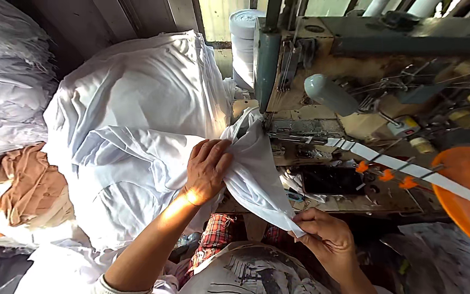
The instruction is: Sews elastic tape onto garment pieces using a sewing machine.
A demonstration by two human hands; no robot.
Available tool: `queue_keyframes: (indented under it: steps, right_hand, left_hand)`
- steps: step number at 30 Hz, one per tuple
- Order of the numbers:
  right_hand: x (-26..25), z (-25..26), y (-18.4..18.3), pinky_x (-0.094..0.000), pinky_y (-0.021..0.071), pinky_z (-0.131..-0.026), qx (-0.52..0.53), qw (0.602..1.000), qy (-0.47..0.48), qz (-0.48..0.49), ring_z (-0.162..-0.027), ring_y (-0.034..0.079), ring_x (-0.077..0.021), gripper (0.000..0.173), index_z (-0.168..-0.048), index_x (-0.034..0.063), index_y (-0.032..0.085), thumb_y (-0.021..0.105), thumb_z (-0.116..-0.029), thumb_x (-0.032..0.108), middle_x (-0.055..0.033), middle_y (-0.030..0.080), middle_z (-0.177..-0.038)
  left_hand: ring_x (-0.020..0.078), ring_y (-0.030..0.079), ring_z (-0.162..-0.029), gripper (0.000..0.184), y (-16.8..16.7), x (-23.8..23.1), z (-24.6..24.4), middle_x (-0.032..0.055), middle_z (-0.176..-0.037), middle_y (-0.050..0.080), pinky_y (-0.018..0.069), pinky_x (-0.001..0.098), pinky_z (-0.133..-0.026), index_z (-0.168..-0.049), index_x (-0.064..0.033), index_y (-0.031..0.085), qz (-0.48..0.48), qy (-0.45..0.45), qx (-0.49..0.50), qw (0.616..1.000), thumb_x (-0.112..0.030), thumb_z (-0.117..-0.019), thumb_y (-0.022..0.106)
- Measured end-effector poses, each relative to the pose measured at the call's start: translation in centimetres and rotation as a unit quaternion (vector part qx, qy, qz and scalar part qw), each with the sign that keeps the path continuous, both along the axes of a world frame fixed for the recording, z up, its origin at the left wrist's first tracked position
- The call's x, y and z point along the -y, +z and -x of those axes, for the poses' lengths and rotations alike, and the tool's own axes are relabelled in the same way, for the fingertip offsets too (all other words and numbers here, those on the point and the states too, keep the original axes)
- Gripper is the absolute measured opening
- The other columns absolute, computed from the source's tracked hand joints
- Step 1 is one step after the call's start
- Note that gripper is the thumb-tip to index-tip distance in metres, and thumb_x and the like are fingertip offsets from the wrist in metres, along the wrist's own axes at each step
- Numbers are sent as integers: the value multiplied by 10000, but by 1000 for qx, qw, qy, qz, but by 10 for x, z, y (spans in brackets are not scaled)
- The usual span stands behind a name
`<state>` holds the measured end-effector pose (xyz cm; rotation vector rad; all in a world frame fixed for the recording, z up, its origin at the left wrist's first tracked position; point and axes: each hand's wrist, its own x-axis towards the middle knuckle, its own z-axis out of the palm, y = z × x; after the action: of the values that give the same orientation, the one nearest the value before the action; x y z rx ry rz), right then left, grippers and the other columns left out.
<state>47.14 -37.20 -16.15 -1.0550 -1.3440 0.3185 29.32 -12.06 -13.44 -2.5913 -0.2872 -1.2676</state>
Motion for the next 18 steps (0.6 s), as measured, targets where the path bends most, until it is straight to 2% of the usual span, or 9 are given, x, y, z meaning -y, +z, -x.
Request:
queue_keyframes:
  steps: [3,7,12,16,18]
  right_hand:
    - [-10,0,-7,-157,592,-814,21,999,-26,-12,-939,699,-25,84,-989,80,746,740,-942,148,-6,733,-1022]
    - [-27,-1,-16,-160,601,-769,24,998,-50,-1,-864,708,-30,96,-939,24,754,745,-930,118,-50,748,-1000]
    - [-54,-9,-20,-154,589,-698,28,997,-66,18,-746,689,-19,148,-923,-41,742,705,-944,101,-91,748,-933]
    - [-79,-15,-15,-157,578,-627,19,997,-76,16,-651,664,-15,157,-959,-77,718,698,-940,78,-77,725,-819]
    - [-90,-17,-11,-158,575,-621,18,996,-87,14,-638,661,-14,152,-959,-84,712,697,-933,66,-71,722,-791]
  left_hand:
    - [376,677,-1067,166,9,-5,-5,206,-1145,713,504,509,-914,-936,-27,701,15,10,-30,999,-56,-933,538]
    - [399,671,-1042,220,21,-13,-14,211,-1154,702,500,532,-840,-965,-22,732,35,41,-86,995,-27,-942,513]
    - [410,673,-1011,236,28,-40,-36,212,-1128,710,492,542,-801,-971,-11,733,39,35,-99,994,17,-950,500]
    - [432,676,-986,226,28,-68,-50,225,-1150,706,491,559,-753,-979,24,694,67,34,-94,993,41,-927,474]
    - [432,683,-996,213,30,-78,-52,231,-1152,702,507,566,-772,-992,38,677,98,28,-80,992,31,-930,474]
